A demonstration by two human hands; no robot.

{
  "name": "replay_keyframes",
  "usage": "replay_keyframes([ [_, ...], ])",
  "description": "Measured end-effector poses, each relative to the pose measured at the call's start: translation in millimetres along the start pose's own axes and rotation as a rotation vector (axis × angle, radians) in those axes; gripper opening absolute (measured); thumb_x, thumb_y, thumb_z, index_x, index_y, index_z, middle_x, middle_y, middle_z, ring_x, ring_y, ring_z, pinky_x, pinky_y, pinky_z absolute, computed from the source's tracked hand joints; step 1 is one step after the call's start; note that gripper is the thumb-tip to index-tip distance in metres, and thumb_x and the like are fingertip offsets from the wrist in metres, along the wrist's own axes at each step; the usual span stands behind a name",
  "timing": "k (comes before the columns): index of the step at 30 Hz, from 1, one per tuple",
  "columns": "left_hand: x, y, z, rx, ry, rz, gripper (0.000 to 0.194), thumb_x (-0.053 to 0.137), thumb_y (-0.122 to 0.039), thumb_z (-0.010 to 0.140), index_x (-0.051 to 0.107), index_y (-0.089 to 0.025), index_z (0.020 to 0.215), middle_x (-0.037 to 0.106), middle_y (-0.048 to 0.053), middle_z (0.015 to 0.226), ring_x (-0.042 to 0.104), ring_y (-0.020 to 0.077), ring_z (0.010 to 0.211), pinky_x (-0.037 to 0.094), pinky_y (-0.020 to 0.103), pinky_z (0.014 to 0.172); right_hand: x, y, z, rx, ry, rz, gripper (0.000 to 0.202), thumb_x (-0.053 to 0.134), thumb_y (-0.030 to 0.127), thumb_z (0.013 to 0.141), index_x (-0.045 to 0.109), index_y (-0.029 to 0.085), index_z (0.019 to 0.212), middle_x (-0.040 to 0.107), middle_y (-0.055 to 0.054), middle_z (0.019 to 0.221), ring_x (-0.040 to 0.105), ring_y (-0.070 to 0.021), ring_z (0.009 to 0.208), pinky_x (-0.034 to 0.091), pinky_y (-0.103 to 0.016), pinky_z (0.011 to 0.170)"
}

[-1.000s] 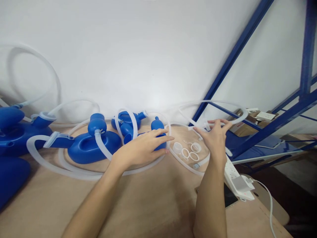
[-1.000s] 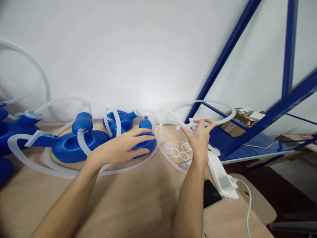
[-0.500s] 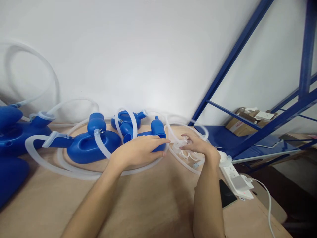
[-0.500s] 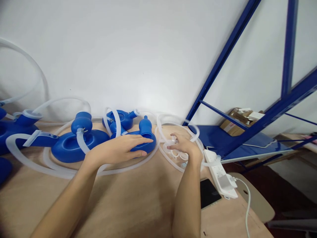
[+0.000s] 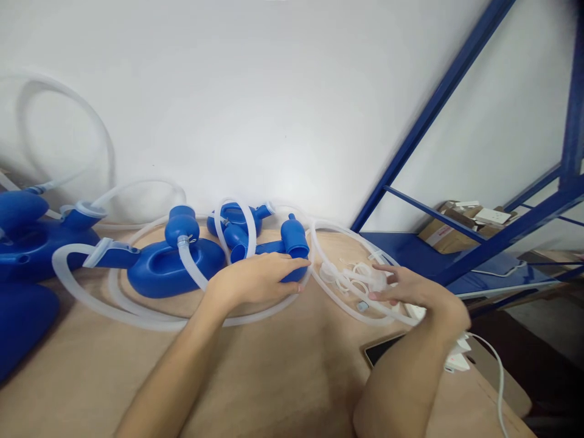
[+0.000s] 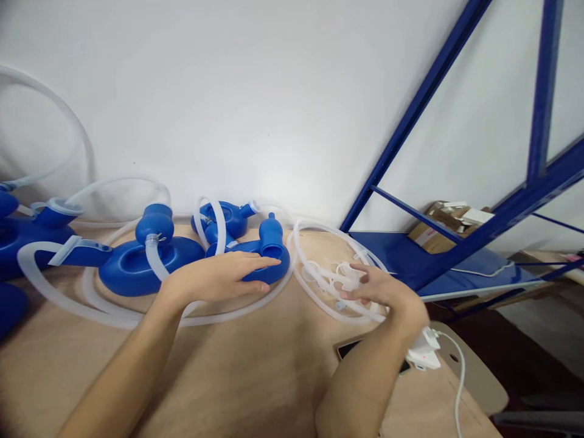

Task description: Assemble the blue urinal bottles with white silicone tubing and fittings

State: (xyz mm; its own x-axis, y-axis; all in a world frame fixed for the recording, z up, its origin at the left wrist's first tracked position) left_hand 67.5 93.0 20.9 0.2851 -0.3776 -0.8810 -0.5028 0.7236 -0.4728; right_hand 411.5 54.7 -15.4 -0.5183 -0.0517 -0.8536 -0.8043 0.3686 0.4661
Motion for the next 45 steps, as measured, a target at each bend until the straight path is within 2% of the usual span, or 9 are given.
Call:
replay_keyframes([
  [3,-1.8,8,-3,-0.056,0.048,0.013,0.057,0.055,-0.054,0.103,0.056,-0.029,0.154,0.068,0.009,0.149,0.067,0.0324,0.13,0.051,0.039,0.103,-8,-24,-25,0.013,0.024,0.191,0.117,0.093,0.056,0.059,0.049,0.022,0.162,0.072,-0.021,0.137,0.076,-0.027,0.073,0.067,-0.044,0.076],
  [6,-12.3,23,-13,-0.171,0.029,0.04,0.067,0.053,-0.055,0.103,0.044,-0.027,0.164,0.06,0.01,0.158,0.062,0.033,0.138,0.048,0.04,0.111,-16,-12,-43,-0.2,-0.018,0.257,0.124,0.096,0.056,0.055,0.044,0.031,0.165,0.061,-0.018,0.154,0.075,-0.0264,0.076,0.068,-0.046,0.071],
  [9,-28.5,43,-30,-0.38,-0.049,0.14,0.071,0.048,-0.056,0.105,0.036,-0.027,0.169,0.057,0.012,0.16,0.06,0.0356,0.14,0.046,0.044,0.114,-16,25,-55,-0.384,0.034,0.234,0.117,0.095,0.059,0.062,0.044,0.035,0.165,0.062,-0.015,0.153,0.076,-0.0264,0.082,0.069,-0.043,0.071],
  [13,-44.7,58,-46,-0.587,-0.12,0.316,0.072,0.044,-0.06,0.106,0.034,-0.027,0.169,0.061,0.016,0.155,0.06,0.0412,0.137,0.048,0.051,0.111,-3,86,-46,-0.429,0.065,0.129,0.099,0.077,0.071,0.082,0.043,0.03,0.166,0.071,-0.015,0.139,0.075,-0.0331,0.11,0.064,-0.05,0.097],
  [18,-29.1,57,-22,-0.58,0.017,0.328,0.072,0.059,-0.048,0.102,0.038,-0.025,0.167,0.059,0.016,0.156,0.057,0.0385,0.141,0.046,0.048,0.114,46,154,0,-0.634,0.089,0.135,0.109,0.072,0.074,0.086,0.021,0.032,0.173,0.034,-0.01,0.175,0.037,-0.0371,0.16,0.036,-0.057,0.129],
  [21,-13.3,66,-2,-0.597,0.087,0.321,0.072,0.075,-0.038,0.089,0.053,-0.025,0.157,0.061,0.018,0.152,0.06,0.0426,0.137,0.053,0.05,0.106,75,175,27,-0.758,0.118,0.157,0.118,0.081,0.071,0.08,0.017,0.034,0.173,0.018,-0.009,0.181,0.016,-0.0377,0.167,0.024,-0.061,0.133],
  [27,-5.2,95,9,-0.598,0.115,0.292,0.069,0.07,-0.013,0.083,0.061,-0.027,0.149,0.066,0.014,0.148,0.068,0.0358,0.128,0.055,0.042,0.101,85,180,50,-0.835,-0.032,0.247,0.069,0.075,0.058,0.091,0.059,0.032,0.153,0.05,-0.011,0.164,0.039,-0.0346,0.158,0.03,-0.058,0.131],
  [34,-9.6,103,4,-0.621,0.118,0.272,0.069,0.071,-0.028,0.085,0.06,-0.028,0.153,0.066,0.014,0.151,0.063,0.0393,0.136,0.052,0.047,0.11,84,188,45,-0.873,-0.094,0.189,0.077,0.077,0.04,0.089,0.05,0.029,0.16,0.052,-0.01,0.164,0.045,-0.0346,0.155,0.034,-0.057,0.129],
  [45,-15.3,119,-8,-0.623,0.126,0.204,0.075,0.073,-0.034,0.083,0.057,-0.038,0.155,0.059,0.009,0.159,0.059,0.0396,0.141,0.047,0.049,0.116,84,186,39,-0.921,0.03,0.215,0.08,0.078,0.047,0.09,0.046,0.031,0.162,0.045,-0.009,0.17,0.043,-0.0346,0.156,0.036,-0.059,0.128],
])
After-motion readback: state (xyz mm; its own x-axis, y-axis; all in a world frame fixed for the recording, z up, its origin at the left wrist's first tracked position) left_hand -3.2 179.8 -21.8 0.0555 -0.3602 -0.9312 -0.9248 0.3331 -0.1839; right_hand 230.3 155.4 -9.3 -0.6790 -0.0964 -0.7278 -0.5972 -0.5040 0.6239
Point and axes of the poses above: each hand's wrist, its own z-axis towards the middle knuckle, its own x-axis out of the palm, y = z × x, the point moved 6 cm from there along z, towards the middle knuckle
